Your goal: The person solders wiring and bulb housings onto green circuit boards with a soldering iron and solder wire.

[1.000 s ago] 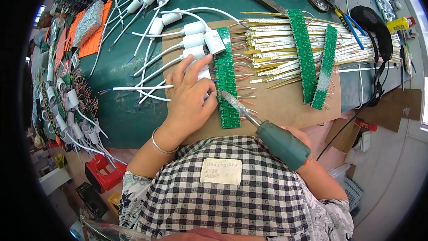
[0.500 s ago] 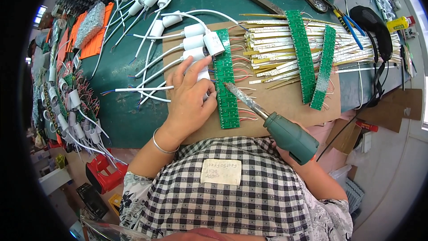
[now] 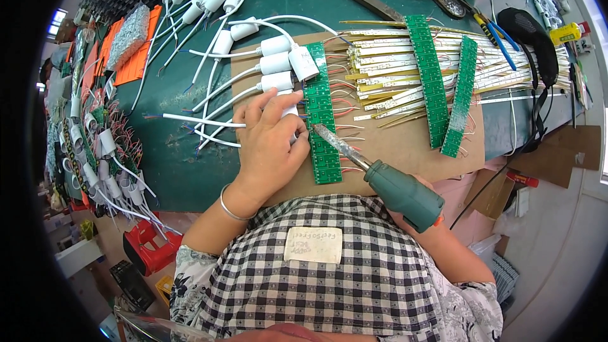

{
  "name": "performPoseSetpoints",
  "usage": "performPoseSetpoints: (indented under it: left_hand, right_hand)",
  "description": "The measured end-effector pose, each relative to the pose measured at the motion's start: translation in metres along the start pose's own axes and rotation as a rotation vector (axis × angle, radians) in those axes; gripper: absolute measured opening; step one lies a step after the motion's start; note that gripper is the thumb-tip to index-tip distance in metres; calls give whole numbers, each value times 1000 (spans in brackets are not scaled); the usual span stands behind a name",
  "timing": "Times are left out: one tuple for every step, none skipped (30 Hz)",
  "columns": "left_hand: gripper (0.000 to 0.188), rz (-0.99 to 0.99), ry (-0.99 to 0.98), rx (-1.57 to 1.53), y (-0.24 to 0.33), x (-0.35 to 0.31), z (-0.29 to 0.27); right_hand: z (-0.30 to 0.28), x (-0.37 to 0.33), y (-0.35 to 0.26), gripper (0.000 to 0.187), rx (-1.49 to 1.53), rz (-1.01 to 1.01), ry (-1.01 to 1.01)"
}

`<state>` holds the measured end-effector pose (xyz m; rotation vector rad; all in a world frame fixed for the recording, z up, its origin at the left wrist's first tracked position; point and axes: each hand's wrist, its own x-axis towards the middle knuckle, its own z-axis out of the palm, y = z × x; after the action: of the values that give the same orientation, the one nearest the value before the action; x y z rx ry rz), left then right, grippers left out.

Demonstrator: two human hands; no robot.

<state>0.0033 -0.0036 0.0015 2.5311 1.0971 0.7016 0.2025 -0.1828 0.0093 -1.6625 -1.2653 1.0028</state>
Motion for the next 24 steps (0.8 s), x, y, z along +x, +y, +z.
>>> performPoseSetpoints:
  left_hand:
    - [7,9,-1,2,0,0,0]
    - [7,8,0,2,1,0,0]
    - [7,14,3,15,1,0,0]
    - [7,19,7,27,1,-1,0]
    - [7,20,7,27,1,-1,1]
    - [7,24,17,34,1,-1,2]
    - [7,28,28,41,1,-1,2]
    - [7,28,27,42,1,-1,2]
    - [7,24,31,44,2,-1,2]
    - [7,19,35,47,2,-1,3]
    - [7,20,35,47,3,-1,3]
    - [7,22,40,71,4,-1,4]
    - [7,24,45,95,5,-2,5]
    - [7,26,44,96,5,-1,5]
    - [8,23,49,85,4,-1,6]
    - [8,20,54,74,4,-1,6]
    - [8,21,53,74,5,0,6]
    - [8,17,52,74,5,0,6]
    - [8,14,51,73,5,1,6]
    - [8,13,51,73,5,0,7]
    - [8,9,55,72,5,0,7]
    - [9,4,59,72,5,0,8]
    - [9,4,58,72,5,0,8]
    - [9,-1,55,76,5,0,8]
  right_hand:
    - [2,0,-2,20,244,97,52]
    - [0,0,0,20,244,97,51]
    - [-4,1,5,19,9,-9,3]
    - [-7,1,8,19,-226,-115,-45]
    - [-8,0,10,19,-226,-115,-45]
    - [-9,-1,12,19,-221,-86,-59]
    - [-9,-1,12,19,-215,-58,-73]
    - [-9,-1,12,19,-214,-58,-73]
    - [-9,0,12,20,-225,-73,-77]
    - [-9,0,13,20,-236,-88,-82]
    - [-9,0,13,20,-235,-88,-81]
    - [-9,0,15,20,-238,-78,-87]
    - [-10,0,16,21,-240,-68,-94]
    - [-10,-1,17,21,-239,-69,-93]
    - [-9,-1,19,22,-234,-68,-84]
    - [-9,-2,20,23,-230,-67,-74]
    - [-8,-1,20,23,-229,-67,-73]
    - [-6,-1,19,24,-218,-42,-71]
    - [-6,0,19,25,-207,-16,-69]
    - [-6,1,18,25,-206,-16,-69]
    - [-8,1,17,26,-317,-102,-73]
    - [-9,2,16,27,-429,-189,-75]
    - [-10,3,13,27,-428,-188,-76]
    - [-11,4,11,27,-514,-233,-94]
